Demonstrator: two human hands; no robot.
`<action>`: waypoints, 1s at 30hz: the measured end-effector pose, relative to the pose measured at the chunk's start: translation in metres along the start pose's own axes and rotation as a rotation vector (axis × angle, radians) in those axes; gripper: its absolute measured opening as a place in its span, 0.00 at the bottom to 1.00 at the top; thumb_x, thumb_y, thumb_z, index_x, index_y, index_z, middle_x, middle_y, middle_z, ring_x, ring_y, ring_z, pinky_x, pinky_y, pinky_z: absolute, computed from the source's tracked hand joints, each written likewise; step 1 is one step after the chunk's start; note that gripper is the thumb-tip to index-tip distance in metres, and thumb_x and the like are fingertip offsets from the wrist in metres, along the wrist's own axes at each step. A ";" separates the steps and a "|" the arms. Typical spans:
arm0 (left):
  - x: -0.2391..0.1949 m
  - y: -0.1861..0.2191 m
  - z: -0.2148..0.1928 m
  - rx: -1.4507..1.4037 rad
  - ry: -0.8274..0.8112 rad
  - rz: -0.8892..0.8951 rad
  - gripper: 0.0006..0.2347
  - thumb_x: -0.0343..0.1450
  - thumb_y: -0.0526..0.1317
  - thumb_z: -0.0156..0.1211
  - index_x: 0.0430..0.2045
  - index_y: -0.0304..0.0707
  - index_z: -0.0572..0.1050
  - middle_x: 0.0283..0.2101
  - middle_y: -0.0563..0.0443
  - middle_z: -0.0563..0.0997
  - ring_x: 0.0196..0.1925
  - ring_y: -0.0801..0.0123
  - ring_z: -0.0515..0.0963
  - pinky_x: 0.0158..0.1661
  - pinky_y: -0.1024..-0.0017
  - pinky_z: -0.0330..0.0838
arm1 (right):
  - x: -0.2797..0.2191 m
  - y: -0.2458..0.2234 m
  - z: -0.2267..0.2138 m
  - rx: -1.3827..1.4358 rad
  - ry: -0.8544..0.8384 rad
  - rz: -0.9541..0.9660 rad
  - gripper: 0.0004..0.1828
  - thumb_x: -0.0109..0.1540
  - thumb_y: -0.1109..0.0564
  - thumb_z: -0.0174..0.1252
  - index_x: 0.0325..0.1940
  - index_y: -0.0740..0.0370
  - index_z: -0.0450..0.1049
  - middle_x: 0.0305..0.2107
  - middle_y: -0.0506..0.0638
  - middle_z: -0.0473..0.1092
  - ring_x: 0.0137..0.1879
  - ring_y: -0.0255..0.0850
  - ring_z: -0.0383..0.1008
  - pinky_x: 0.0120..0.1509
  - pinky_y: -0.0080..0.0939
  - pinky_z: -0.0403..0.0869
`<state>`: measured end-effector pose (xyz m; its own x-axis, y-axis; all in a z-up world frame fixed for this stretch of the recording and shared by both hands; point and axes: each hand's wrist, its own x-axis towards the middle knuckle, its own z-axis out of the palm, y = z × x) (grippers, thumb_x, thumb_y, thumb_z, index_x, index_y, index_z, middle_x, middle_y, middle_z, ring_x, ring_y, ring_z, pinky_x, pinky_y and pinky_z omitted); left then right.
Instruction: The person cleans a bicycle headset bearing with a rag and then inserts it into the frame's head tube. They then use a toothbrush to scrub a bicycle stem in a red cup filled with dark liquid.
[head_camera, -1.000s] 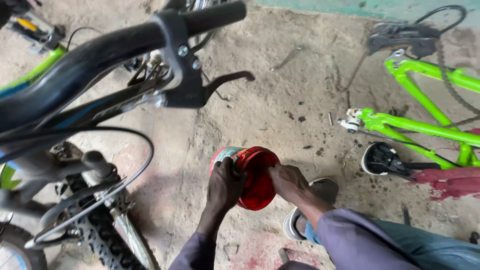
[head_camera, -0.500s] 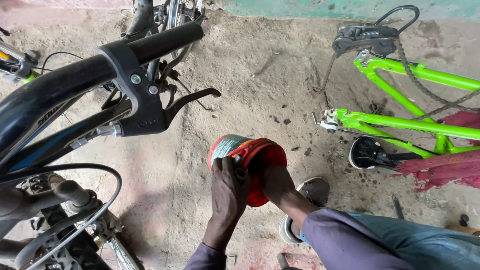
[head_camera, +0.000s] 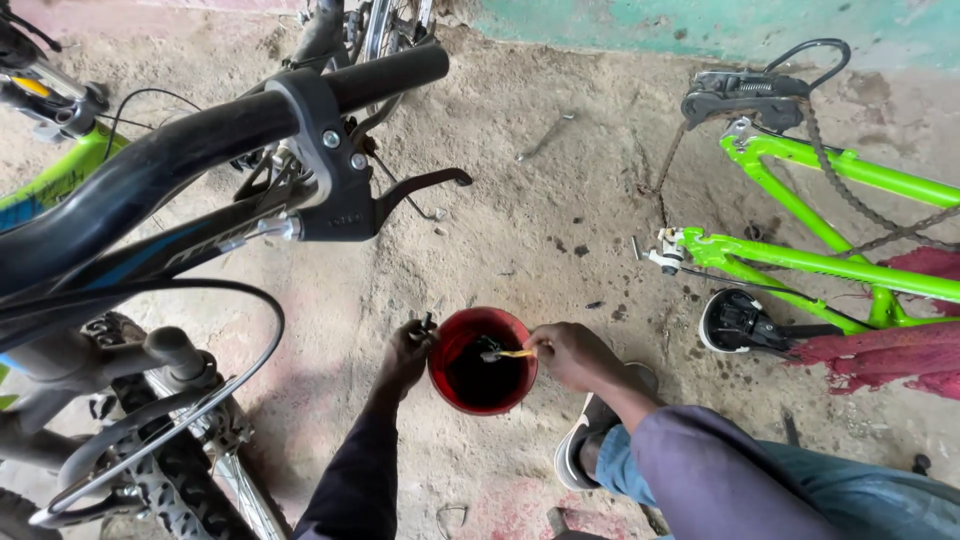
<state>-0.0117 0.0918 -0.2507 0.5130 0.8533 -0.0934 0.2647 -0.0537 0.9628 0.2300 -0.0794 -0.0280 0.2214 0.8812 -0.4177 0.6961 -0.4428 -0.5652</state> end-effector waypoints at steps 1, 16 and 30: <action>0.003 -0.008 -0.003 0.033 0.086 -0.005 0.11 0.67 0.41 0.68 0.39 0.36 0.81 0.34 0.30 0.83 0.35 0.47 0.85 0.35 0.60 0.78 | -0.001 -0.001 0.000 0.034 0.004 0.002 0.12 0.64 0.55 0.55 0.47 0.54 0.82 0.40 0.64 0.80 0.49 0.62 0.81 0.50 0.56 0.78; -0.088 0.156 0.016 -1.186 0.399 -0.553 0.05 0.73 0.33 0.64 0.29 0.35 0.74 0.29 0.41 0.77 0.33 0.51 0.81 0.32 0.65 0.78 | -0.022 0.020 -0.026 0.619 0.100 -0.040 0.11 0.68 0.62 0.55 0.47 0.65 0.82 0.23 0.54 0.68 0.23 0.37 0.68 0.30 0.38 0.72; -0.095 0.177 0.050 -0.988 0.272 -0.242 0.05 0.69 0.24 0.63 0.35 0.20 0.74 0.25 0.35 0.78 0.24 0.57 0.77 0.24 0.71 0.67 | -0.026 0.005 -0.021 -0.046 0.193 -0.058 0.06 0.64 0.52 0.58 0.44 0.46 0.79 0.28 0.49 0.80 0.37 0.49 0.81 0.42 0.49 0.77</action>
<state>0.0268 -0.0246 -0.0839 0.3027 0.8789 -0.3687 -0.5105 0.4762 0.7159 0.2421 -0.1014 -0.0056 0.3036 0.9225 -0.2383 0.7413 -0.3858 -0.5492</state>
